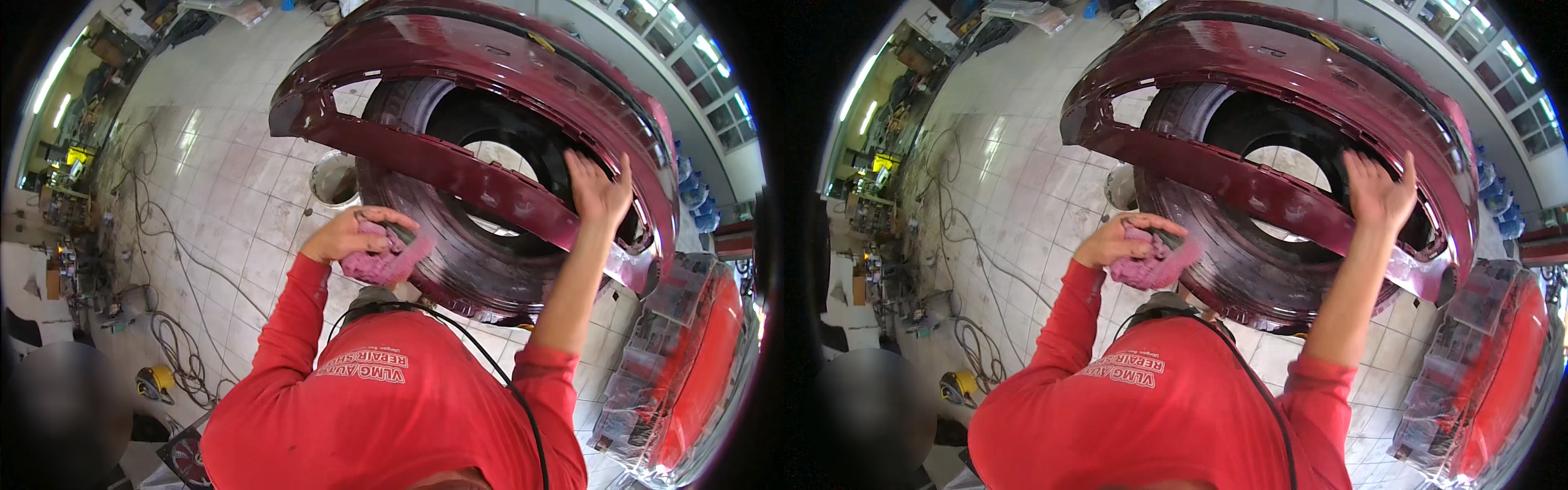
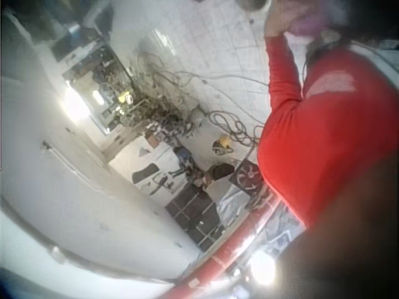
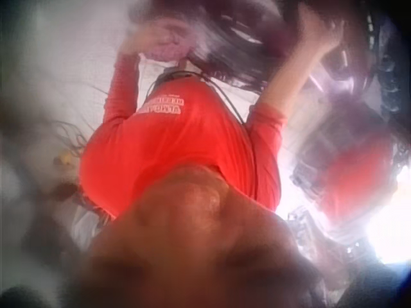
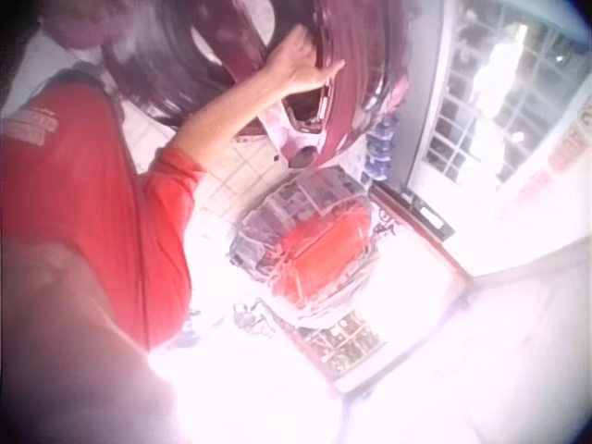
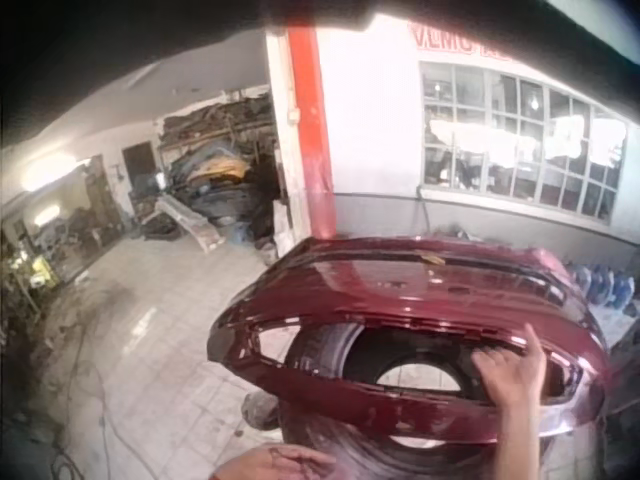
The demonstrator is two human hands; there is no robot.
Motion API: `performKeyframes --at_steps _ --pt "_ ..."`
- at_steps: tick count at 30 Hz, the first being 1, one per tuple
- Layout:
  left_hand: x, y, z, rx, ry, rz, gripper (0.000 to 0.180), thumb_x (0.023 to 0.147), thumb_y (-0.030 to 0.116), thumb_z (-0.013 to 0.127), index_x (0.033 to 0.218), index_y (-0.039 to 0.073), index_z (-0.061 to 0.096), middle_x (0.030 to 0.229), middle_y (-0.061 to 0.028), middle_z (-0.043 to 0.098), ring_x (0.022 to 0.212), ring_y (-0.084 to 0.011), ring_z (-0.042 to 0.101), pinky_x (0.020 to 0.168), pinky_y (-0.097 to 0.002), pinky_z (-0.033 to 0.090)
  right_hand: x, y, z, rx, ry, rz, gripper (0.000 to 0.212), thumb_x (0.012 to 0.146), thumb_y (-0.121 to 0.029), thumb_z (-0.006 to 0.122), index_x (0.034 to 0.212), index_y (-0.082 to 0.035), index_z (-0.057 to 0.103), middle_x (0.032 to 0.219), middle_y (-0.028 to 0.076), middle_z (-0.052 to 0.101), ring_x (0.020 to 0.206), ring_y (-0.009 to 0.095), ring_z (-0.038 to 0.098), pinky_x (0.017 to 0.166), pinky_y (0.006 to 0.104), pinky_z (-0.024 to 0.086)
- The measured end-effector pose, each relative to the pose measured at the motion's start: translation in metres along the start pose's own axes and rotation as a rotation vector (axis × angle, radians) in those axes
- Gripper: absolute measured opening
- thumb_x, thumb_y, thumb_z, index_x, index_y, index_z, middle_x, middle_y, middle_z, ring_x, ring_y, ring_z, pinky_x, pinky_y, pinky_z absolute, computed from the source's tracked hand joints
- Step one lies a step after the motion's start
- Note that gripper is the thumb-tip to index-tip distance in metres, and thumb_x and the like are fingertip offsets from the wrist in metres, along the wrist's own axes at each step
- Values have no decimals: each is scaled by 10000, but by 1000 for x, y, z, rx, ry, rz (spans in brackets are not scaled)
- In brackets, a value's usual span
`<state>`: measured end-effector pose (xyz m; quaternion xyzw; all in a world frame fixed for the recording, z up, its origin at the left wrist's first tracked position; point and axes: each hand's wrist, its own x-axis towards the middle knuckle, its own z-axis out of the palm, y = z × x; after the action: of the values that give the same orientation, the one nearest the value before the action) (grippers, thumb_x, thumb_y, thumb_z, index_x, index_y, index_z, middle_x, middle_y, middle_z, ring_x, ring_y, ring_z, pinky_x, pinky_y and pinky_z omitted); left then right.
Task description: The person sands a maroon car bumper with a sanding block, repeatedly dipping it into a bucket of water. They wipe the surface with a cloth, rotate the bumper to access different areas, and continue sanding and wiping throughout the clip.
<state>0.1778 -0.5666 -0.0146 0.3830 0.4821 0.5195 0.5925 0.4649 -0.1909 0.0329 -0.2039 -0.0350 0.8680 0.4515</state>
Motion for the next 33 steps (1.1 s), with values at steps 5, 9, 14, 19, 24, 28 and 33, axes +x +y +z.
performKeyframes --at_steps 5,9,14,19,24,28,33 --pt "4 -52 23 29 85 273 771 966 48 728 1671 47 416 1632 -132 542 1255 -157 671 1097 -327 520 70 52 47 -89 17 -285 757 998 -427 706 1600 -61 430 1671 178 441 1561 403 378 1310 668 181" --pt "8 -81 11 -439 176 252 915 1032 79 658 1776 163 132 1767 -141 353 1243 -142 670 1064 -323 534 91 76 43 40 -30 -307 412 1088 -319 632 1421 -76 626 1442 141 647 1354 386 596 1190 677 442" --pt "32 -85 -3 -622 237 294 883 1058 322 695 1745 74 199 1747 -143 361 1240 -257 666 1099 -406 542 53 68 36 121 -60 -342 384 1096 -280 642 1416 -69 638 1452 139 663 1368 375 601 1210 663 431" --pt "25 -77 -20 -588 229 211 840 1068 293 698 1707 -18 251 1730 -169 373 1469 -270 512 1212 -413 449 20 72 57 73 -17 -407 374 1083 -281 676 1380 -55 656 1430 142 679 1353 369 617 1212 640 430" --pt "25 -78 -26 -659 91 346 814 1082 355 675 1701 -4 285 1709 -178 417 1471 -296 531 1204 -453 465 -5 76 93 -3 -160 -503 374 1073 -272 699 1365 -40 664 1422 150 686 1332 362 633 1205 634 440" --pt "28 -84 -25 -1041 223 261 866 1085 644 516 1685 43 348 1687 -157 464 1370 -290 612 1150 -508 495 -25 87 127 5 -367 -426 339 1059 -264 725 1316 -46 694 1380 143 712 1302 335 659 1178 572 487" --pt "24 -101 -39 -1210 130 295 826 1078 719 435 1637 111 440 1656 -134 520 1284 -296 652 990 -566 538 -49 114 170 -14 -591 -313 267 1055 -225 732 1259 -53 732 1295 111 762 1218 288 713 1138 512 534"
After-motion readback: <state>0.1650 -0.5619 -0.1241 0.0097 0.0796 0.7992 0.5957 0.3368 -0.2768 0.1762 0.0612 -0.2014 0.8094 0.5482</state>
